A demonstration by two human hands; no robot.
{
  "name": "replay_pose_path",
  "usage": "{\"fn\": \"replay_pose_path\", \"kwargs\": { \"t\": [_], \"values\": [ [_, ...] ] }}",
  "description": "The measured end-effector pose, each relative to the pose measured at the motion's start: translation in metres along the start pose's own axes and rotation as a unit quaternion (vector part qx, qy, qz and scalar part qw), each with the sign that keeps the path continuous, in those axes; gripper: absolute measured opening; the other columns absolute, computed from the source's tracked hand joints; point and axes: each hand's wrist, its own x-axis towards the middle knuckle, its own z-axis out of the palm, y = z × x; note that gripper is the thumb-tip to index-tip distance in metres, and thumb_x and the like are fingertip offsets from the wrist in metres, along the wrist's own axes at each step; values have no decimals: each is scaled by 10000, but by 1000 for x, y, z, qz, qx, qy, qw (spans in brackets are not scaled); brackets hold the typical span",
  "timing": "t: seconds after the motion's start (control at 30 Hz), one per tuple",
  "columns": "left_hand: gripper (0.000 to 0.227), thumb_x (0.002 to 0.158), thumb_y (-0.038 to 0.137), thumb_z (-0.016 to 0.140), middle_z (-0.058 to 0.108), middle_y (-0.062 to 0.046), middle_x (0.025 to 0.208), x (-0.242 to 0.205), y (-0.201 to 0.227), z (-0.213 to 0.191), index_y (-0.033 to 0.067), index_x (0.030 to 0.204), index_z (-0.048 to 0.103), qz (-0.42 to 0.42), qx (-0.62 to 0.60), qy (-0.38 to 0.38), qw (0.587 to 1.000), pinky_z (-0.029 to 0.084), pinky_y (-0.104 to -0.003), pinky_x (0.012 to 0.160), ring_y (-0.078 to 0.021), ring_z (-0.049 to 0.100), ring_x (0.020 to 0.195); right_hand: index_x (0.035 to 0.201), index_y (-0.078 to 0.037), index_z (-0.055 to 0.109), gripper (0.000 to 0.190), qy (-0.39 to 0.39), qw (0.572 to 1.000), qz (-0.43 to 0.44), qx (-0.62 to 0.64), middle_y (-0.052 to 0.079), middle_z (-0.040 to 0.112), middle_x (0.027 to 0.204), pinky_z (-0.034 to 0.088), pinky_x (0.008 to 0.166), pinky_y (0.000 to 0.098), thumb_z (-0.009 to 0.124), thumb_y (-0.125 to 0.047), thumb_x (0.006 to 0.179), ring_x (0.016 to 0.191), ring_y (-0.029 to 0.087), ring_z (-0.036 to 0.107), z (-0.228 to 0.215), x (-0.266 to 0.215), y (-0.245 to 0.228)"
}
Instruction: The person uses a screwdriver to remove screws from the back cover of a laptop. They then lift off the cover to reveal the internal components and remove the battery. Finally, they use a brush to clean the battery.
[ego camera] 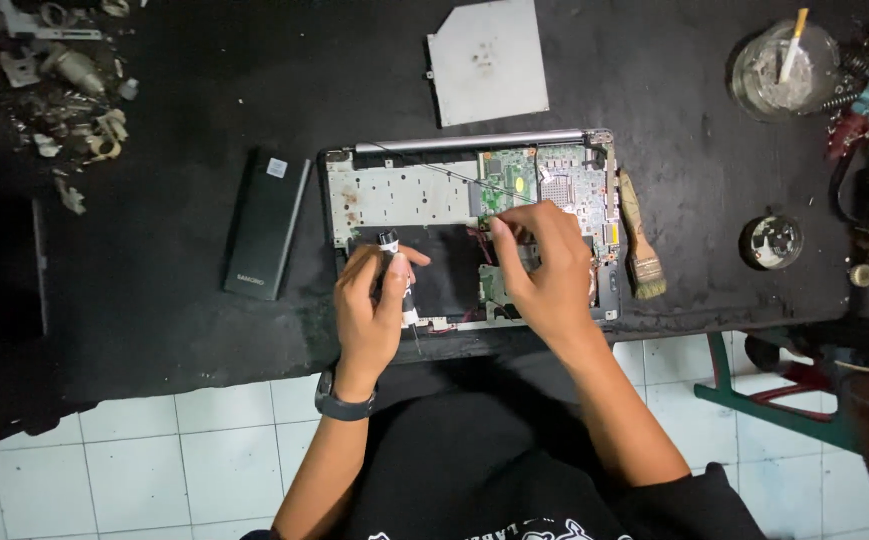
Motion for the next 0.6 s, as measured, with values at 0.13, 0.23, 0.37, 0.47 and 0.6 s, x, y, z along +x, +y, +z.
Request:
{"fn": "replay_pose_path", "kwargs": {
  "t": [0.13, 0.23, 0.37, 0.47, 0.6],
  "values": [
    [428, 1094, 242, 448, 689, -140, 778, -3, 9, -10, 26, 799, 670, -72, -102, 21, 992, 527, -404, 837, -273, 668, 842, 1024, -34, 719, 54, -55, 998, -19, -11, 85, 661, 774, 490, 765, 398, 690, -75, 1003, 735, 276, 667, 8, 17, -11],
    [465, 1099, 274, 374, 667, -115, 810, -6, 17, -25, 34, 819, 656, -108, -135, 47, 984, 535, -366, 896, -219, 659, 904, 1111, -64, 737, 170, -142, 985, -74, -64, 90, 633, 836, 488, 770, 446, 736, -129, 954, 818, 323, 655, 11, 28, -20],
    [526, 1105, 342, 328, 698, -165, 849, -22, 21, -48, 57, 743, 582, -132, -149, 101, 975, 524, -337, 875, -240, 671, 870, 1100, -78, 733, 183, -236, 951, -119, -159, 79, 618, 948, 421, 775, 379, 750, -167, 941, 917, 269, 589, 23, 30, -16],
    [540, 1101, 381, 338, 718, -198, 883, -40, 17, -59, 61, 717, 542, -157, -182, 110, 964, 516, -332, 858, -245, 662, 861, 1063, -71, 740, 161, -244, 949, -114, -167, 77, 615, 920, 404, 758, 377, 758, -172, 939, 892, 270, 582, 30, 33, -17],
    [537, 1084, 368, 359, 739, -259, 937, -58, 29, -65, 36, 704, 543, -201, -171, 60, 963, 519, -387, 897, -299, 682, 908, 1015, -71, 734, 117, -241, 957, -93, -130, 68, 586, 863, 405, 738, 385, 764, -149, 934, 856, 280, 590, 38, 36, -11]
  ]
}}
